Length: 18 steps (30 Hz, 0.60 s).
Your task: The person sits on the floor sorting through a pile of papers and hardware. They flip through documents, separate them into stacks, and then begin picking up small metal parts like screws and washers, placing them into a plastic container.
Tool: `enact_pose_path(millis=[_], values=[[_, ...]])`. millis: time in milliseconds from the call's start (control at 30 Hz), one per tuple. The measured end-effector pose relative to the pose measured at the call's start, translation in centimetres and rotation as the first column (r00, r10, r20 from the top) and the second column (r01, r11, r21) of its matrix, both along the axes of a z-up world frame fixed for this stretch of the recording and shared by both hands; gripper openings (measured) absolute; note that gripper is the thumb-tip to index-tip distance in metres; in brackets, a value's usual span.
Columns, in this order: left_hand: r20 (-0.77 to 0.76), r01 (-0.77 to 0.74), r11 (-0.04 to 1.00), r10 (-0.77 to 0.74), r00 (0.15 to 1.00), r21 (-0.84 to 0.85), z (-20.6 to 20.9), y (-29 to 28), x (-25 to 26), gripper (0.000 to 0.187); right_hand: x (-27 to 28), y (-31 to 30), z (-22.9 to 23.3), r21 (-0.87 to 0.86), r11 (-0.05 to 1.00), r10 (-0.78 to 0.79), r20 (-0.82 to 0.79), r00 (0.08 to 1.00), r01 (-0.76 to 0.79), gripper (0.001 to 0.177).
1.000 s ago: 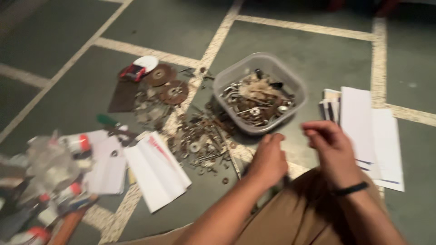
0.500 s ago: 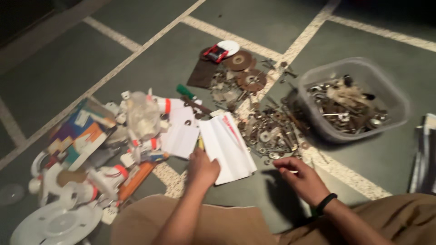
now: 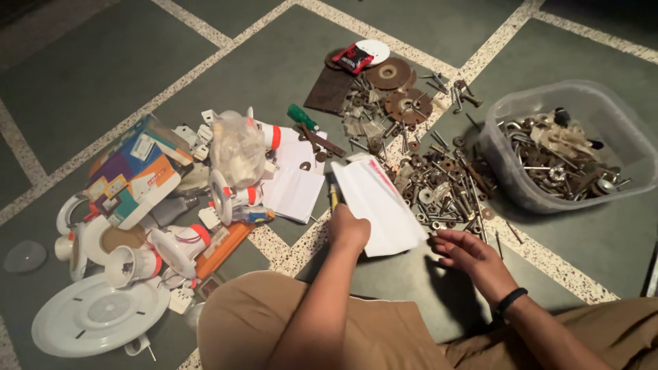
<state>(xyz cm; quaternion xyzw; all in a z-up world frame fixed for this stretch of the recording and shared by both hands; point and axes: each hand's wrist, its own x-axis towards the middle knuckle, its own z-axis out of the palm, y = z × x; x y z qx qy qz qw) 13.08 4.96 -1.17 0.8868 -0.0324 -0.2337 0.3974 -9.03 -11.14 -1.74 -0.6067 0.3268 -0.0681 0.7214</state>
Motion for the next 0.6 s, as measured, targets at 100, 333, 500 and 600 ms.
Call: enact_pose_path(millis=[100, 333, 500, 600], values=[[-0.006, 0.086, 0.962, -0.090, 0.996, -0.261, -0.6, 0.0, -1.4, 0.031, -0.2, -0.1, -0.4, 0.096, 0.992, -0.080, -0.014, 0.997, 0.081, 0.042], [-0.347, 0.053, 0.712, -0.405, 0.846, -0.700, 1.6, 0.0, -4.3, 0.028, -1.0, -0.4, -0.3, 0.006, 0.997, -0.078, 0.050, 0.996, 0.078, 0.051], [-0.458, -0.066, 0.634, -0.479, 0.749, -0.771, 2.8, -0.2, -4.7, 0.038, -1.0, -0.1, 2.1, 0.319, 0.939, -0.145, 0.038, 0.989, 0.125, 0.054], [-0.490, -0.055, 0.712, -0.423, 0.763, -0.700, 2.6, -0.1, -4.9, 0.042, -1.0, 0.0, 3.5, 0.403, 0.909, -0.164, 0.110, 0.980, 0.107, 0.052]])
